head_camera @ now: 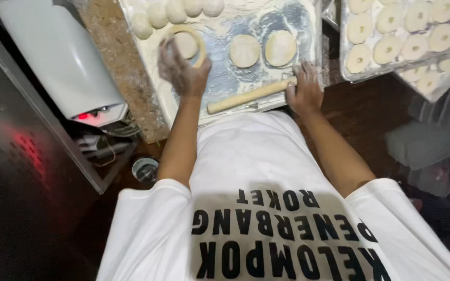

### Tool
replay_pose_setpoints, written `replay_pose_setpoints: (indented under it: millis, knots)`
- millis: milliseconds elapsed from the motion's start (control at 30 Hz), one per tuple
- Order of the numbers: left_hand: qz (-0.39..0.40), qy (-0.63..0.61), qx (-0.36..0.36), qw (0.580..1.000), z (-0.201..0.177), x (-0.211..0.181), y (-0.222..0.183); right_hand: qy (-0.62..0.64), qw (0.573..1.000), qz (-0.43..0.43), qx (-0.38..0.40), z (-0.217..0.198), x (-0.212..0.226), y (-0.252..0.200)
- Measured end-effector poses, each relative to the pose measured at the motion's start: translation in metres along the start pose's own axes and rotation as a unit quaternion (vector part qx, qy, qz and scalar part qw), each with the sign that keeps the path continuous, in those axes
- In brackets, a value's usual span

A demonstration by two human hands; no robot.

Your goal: The person shapes dough into rings by hand and with a cutter, then places them onto a tray.

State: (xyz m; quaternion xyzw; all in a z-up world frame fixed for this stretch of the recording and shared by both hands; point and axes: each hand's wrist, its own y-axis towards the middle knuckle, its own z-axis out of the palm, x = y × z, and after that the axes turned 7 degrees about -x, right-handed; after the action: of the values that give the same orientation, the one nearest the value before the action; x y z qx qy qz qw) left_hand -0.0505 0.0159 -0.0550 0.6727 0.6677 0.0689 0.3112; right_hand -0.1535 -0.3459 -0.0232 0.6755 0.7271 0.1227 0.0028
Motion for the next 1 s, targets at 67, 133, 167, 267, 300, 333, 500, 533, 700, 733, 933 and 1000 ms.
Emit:
replay_pose_setpoints:
  millis: [67, 133, 167, 267, 300, 333, 500, 533, 700, 733, 933, 1000]
  knots:
    - [0.018, 0.009, -0.05, 0.999, 0.005, 0.007, 0.02, 0.025, 0.999, 0.033, 0.008, 0.007, -0.002, 0.039]
    - [0.092, -0.043, -0.072, 0.992, 0.043, -0.003, 0.05, -0.006, 0.999, -0.004, -0.044, 0.029, -0.025, 0.058]
    - [0.16, -0.088, -0.019, 0.983, 0.019, 0.0, 0.017, -0.019, 0.999, -0.011, -0.03, 0.024, -0.011, 0.005]
    - [-0.055, 0.082, -0.082, 0.992, 0.044, 0.015, 0.034, 0.048, 0.997, 0.04, 0.048, 0.008, -0.007, 0.043]
    - [-0.055, 0.071, -0.122, 0.989, 0.036, 0.003, 0.032, 0.038, 0.999, 0.026, 0.011, 0.005, -0.001, 0.046]
    - [0.003, -0.005, -0.062, 0.998, 0.032, -0.003, 0.027, 0.038, 0.996, 0.057, 0.05, 0.004, -0.001, 0.048]
    - [0.042, -0.002, 0.044, 0.998, 0.01, 0.007, 0.001, -0.041, 0.998, 0.024, 0.03, 0.007, -0.003, 0.0]
    - [-0.011, 0.013, 0.046, 0.999, -0.01, 0.008, -0.02, -0.018, 0.991, 0.079, 0.102, -0.009, 0.007, -0.016]
    - [0.142, -0.152, -0.003, 0.978, 0.007, 0.016, 0.026, 0.058, 0.967, 0.155, 0.194, 0.01, 0.006, 0.03]
    - [0.039, -0.04, -0.027, 0.998, 0.0, 0.028, 0.019, 0.081, 0.982, 0.098, 0.138, 0.011, 0.014, 0.026]
    - [0.05, -0.024, -0.071, 0.996, 0.036, 0.014, 0.058, 0.044, 0.993, 0.073, 0.083, 0.028, -0.012, 0.074]
    - [0.014, -0.01, -0.044, 0.999, -0.002, 0.005, -0.011, 0.035, 0.969, 0.151, 0.195, -0.01, 0.004, -0.009]
